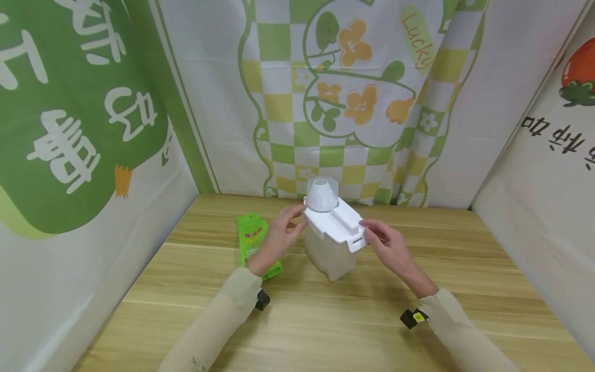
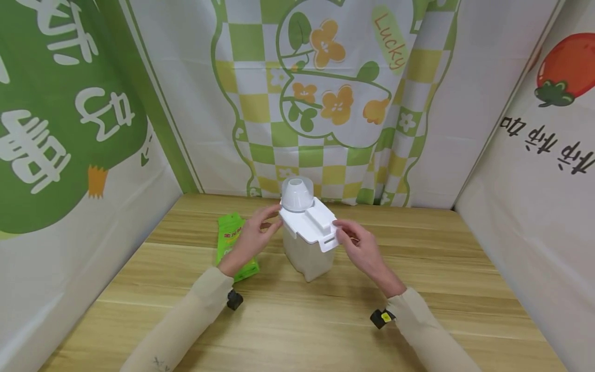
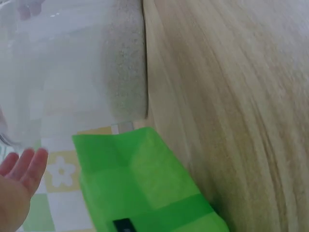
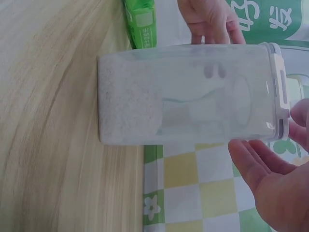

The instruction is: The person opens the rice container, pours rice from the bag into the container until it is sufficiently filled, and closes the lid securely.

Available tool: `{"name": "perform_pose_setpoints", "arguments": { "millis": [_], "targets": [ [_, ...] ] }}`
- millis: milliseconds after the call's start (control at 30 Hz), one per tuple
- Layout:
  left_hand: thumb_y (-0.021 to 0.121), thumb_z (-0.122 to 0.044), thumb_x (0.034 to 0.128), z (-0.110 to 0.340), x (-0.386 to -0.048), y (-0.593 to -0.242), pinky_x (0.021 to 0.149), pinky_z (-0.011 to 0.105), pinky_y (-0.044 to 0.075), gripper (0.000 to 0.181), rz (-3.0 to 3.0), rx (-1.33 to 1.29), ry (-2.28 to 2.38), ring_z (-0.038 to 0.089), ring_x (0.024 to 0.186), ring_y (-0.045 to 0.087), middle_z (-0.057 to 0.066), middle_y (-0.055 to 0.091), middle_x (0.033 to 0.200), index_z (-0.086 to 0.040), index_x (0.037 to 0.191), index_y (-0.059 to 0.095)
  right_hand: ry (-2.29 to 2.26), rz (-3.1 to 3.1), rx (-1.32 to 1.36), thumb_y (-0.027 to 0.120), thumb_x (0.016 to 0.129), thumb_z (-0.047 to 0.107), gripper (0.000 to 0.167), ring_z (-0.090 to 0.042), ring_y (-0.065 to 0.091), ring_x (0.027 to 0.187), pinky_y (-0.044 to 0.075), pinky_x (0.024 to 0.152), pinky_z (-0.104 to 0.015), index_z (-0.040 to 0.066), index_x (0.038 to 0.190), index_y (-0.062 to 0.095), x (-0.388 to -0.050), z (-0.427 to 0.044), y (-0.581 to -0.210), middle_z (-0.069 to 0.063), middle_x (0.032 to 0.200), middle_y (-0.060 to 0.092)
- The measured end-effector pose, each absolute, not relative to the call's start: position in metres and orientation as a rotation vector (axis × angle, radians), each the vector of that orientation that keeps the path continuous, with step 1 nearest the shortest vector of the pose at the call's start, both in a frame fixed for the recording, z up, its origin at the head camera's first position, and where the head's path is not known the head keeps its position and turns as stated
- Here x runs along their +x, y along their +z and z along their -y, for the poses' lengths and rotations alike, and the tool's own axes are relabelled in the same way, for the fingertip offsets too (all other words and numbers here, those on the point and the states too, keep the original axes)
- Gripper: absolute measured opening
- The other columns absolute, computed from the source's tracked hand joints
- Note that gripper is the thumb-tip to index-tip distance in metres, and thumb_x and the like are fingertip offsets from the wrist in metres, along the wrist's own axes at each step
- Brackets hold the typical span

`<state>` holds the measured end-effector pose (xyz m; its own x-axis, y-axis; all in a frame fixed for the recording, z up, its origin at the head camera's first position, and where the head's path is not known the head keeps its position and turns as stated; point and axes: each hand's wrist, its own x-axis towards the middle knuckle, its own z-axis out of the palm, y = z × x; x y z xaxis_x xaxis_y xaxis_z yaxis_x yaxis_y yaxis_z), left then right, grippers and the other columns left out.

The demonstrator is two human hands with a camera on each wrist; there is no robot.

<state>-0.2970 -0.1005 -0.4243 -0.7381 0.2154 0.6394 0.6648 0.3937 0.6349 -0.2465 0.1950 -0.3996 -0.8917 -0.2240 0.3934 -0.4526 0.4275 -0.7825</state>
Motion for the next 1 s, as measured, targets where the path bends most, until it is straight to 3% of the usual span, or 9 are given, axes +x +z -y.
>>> {"name": "perform_pose_setpoints", "arguments": {
  "millis": [233, 567, 800, 1000],
  "targets": [
    [0.071, -0.006, 0.0861, 0.091, -0.287, -0.418, 0.092, 0.044, 0.055, 0.031, 2.114, -0.801, -0.899, 0.035, 0.116, 0.057, 0.023, 0.056, 0.128, -0.009, 0.116, 0.068, 1.463, 2.504, 0.675, 0.057, 0.1, 0.023, 0.035, -0.009, 0.064, 0.094, 0.053, 0.075, -0.024, 0.014, 0.134, 0.057, -0.247, -0.199, -0.399, -0.02, 0.118, 0.068],
    [0.07, -0.005, 0.0798, 0.076, -0.273, -0.41, 0.103, 0.043, 0.047, 0.027, 2.024, -0.924, -0.711, 0.031, 0.113, 0.057, 0.017, 0.062, 0.117, -0.008, 0.106, 0.069, 1.559, 2.481, 0.85, 0.058, 0.099, 0.011, 0.043, -0.002, 0.065, 0.096, 0.057, 0.08, -0.025, 0.009, 0.141, 0.05, -0.253, -0.205, -0.405, -0.026, 0.121, 0.065],
    [0.07, -0.021, 0.0825, 0.063, -0.265, -0.409, 0.106, 0.046, 0.043, 0.028, 2.033, -0.98, -0.693, 0.033, 0.122, 0.055, 0.012, 0.063, 0.12, -0.011, 0.108, 0.067, 1.581, 2.489, 0.866, 0.058, 0.099, 0.013, 0.044, -0.003, 0.066, 0.099, 0.058, 0.083, -0.034, 0.011, 0.142, 0.049, -0.255, -0.205, -0.404, -0.026, 0.123, 0.064],
    [0.073, -0.042, 0.0815, 0.05, -0.254, -0.409, 0.11, 0.051, 0.039, 0.046, 2.111, -0.944, -0.598, 0.037, 0.129, 0.05, 0.014, 0.059, 0.127, -0.013, 0.116, 0.063, 1.615, 2.464, 0.927, 0.056, 0.1, 0.01, 0.045, -0.001, 0.064, 0.104, 0.055, 0.085, -0.023, 0.009, 0.144, 0.046, -0.256, -0.206, -0.407, -0.029, 0.126, 0.062]
  ]
}}
